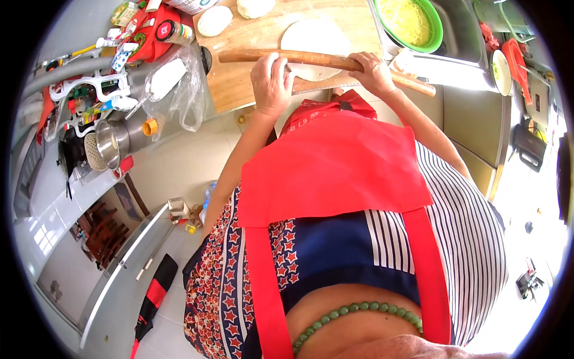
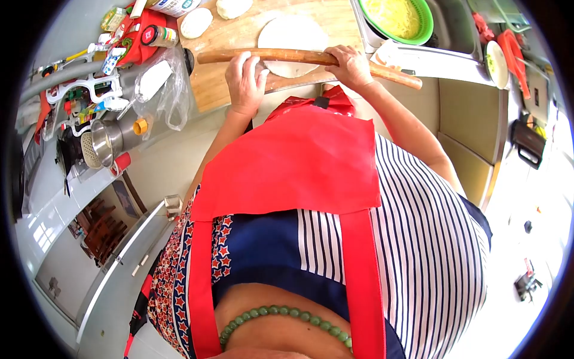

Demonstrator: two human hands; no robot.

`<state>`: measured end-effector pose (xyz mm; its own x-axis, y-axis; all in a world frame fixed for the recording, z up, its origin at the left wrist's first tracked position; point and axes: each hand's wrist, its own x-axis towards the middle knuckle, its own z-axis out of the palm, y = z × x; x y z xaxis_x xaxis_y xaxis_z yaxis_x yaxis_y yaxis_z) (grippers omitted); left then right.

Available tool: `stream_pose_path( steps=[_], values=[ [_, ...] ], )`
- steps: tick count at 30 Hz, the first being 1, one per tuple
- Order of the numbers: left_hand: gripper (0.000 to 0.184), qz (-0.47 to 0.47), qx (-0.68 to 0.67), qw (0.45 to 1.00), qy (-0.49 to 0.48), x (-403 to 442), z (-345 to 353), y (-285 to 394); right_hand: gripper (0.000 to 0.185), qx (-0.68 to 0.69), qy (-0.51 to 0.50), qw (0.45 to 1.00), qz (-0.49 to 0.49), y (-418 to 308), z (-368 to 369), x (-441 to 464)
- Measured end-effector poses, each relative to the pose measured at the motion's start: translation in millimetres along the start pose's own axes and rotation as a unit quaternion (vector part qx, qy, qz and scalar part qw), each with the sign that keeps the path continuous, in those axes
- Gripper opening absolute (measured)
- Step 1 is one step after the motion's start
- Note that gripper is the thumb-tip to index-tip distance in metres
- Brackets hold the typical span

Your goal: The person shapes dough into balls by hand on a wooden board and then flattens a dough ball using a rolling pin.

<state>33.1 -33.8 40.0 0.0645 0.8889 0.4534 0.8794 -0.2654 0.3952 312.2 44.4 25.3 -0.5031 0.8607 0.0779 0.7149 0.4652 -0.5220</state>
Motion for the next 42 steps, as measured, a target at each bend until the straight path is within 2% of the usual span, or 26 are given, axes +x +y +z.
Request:
stream_pose_path(
  steps=[2, 5, 9, 12, 16, 17, 18, 19, 20, 22, 24, 27, 28, 29, 33, 35, 38, 39, 41, 42],
  values=[
    [0.059, -0.039, 0.076, 0.993, -0.084, -2.4, 11.3, -8.7, 0.036, -0.016, -0.009, 1.000, -0.006, 0.2, 3.9, -4.7],
    [0.077, -0.096, 0.133, 0.974, -0.159, -12.4, 31.0, -16.1, 0.048, -0.085, 0.010, 0.996, -0.005, 1.6, 10.5, -14.2],
    [0.079, -0.122, 0.149, 0.969, -0.153, 6.3, 43.9, -17.5, 0.058, -0.226, 0.033, 0.974, 0.008, 18.1, 19.5, -1.4],
    [0.077, -0.141, 0.173, 0.960, -0.169, 47.0, 60.4, -34.0, 0.060, -0.301, 0.014, 0.953, 0.024, 39.4, 17.9, 41.5],
    [0.070, -0.136, 0.176, 0.964, -0.144, 88.6, 78.9, -59.0, 0.055, -0.288, 0.034, 0.954, 0.074, 51.9, 8.6, 108.9],
    [0.070, -0.123, 0.177, 0.968, -0.130, 90.1, 79.4, -60.5, 0.053, -0.311, -0.009, 0.948, 0.065, 51.6, 4.6, 110.4],
    [0.069, -0.110, 0.178, 0.971, -0.115, 93.3, 78.6, -58.6, 0.053, -0.252, 0.001, 0.964, 0.082, 46.5, -1.2, 111.6],
    [0.069, -0.113, 0.153, 0.977, -0.092, 82.0, 75.3, -51.9, 0.053, -0.263, 0.039, 0.963, 0.044, 48.2, 0.8, 101.0],
    [0.070, -0.127, 0.142, 0.977, -0.094, 69.5, 72.3, -45.7, 0.054, -0.273, 0.075, 0.959, 0.006, 51.2, 7.8, 83.4],
    [0.068, -0.134, 0.123, 0.977, -0.113, 40.2, 65.9, -37.3, 0.052, -0.209, 0.021, 0.977, 0.024, 47.7, 8.2, 45.8],
    [0.065, -0.139, 0.142, 0.973, -0.120, 32.3, 66.2, -32.1, 0.054, -0.189, 0.031, 0.981, 0.000, 44.9, 3.3, 28.8],
    [0.063, -0.147, 0.162, 0.967, -0.131, 51.5, 69.6, -34.5, 0.054, -0.184, 0.057, 0.981, -0.011, 58.0, 8.5, 50.3],
    [0.063, -0.149, 0.165, 0.966, -0.133, 65.3, 70.3, -37.1, 0.057, -0.199, 0.030, 0.979, 0.016, 57.7, 5.7, 64.7],
    [0.052, -0.132, 0.188, 0.967, -0.108, 78.1, 70.7, -38.8, 0.059, -0.213, 0.027, 0.976, 0.025, 64.2, 7.8, 80.3],
    [0.040, -0.138, 0.124, 0.969, -0.161, 122.6, 88.7, -74.3, 0.058, -0.245, -0.004, 0.968, 0.056, 80.5, 6.6, 145.2],
    [0.037, -0.105, 0.065, 0.979, -0.165, 132.2, 104.9, -98.0, 0.060, -0.246, 0.022, 0.969, -0.013, 99.4, 14.5, 165.0],
    [0.040, -0.137, 0.070, 0.948, -0.279, 153.0, 98.6, -80.0, 0.055, -0.230, 0.001, 0.963, -0.141, 101.3, -1.8, 142.6],
    [0.041, -0.162, 0.078, 0.941, -0.288, 157.1, 95.5, -70.7, 0.053, -0.230, -0.009, 0.955, -0.188, 98.0, -9.1, 131.5],
    [0.044, -0.215, 0.091, 0.924, -0.304, 156.9, 90.0, -52.5, 0.048, -0.231, -0.009, 0.963, -0.141, 102.2, -9.0, 117.3],
    [0.043, -0.203, 0.079, 0.927, -0.306, 152.7, 89.3, -52.0, 0.046, -0.232, -0.010, 0.966, -0.117, 100.0, -10.2, 109.9]
  ],
)
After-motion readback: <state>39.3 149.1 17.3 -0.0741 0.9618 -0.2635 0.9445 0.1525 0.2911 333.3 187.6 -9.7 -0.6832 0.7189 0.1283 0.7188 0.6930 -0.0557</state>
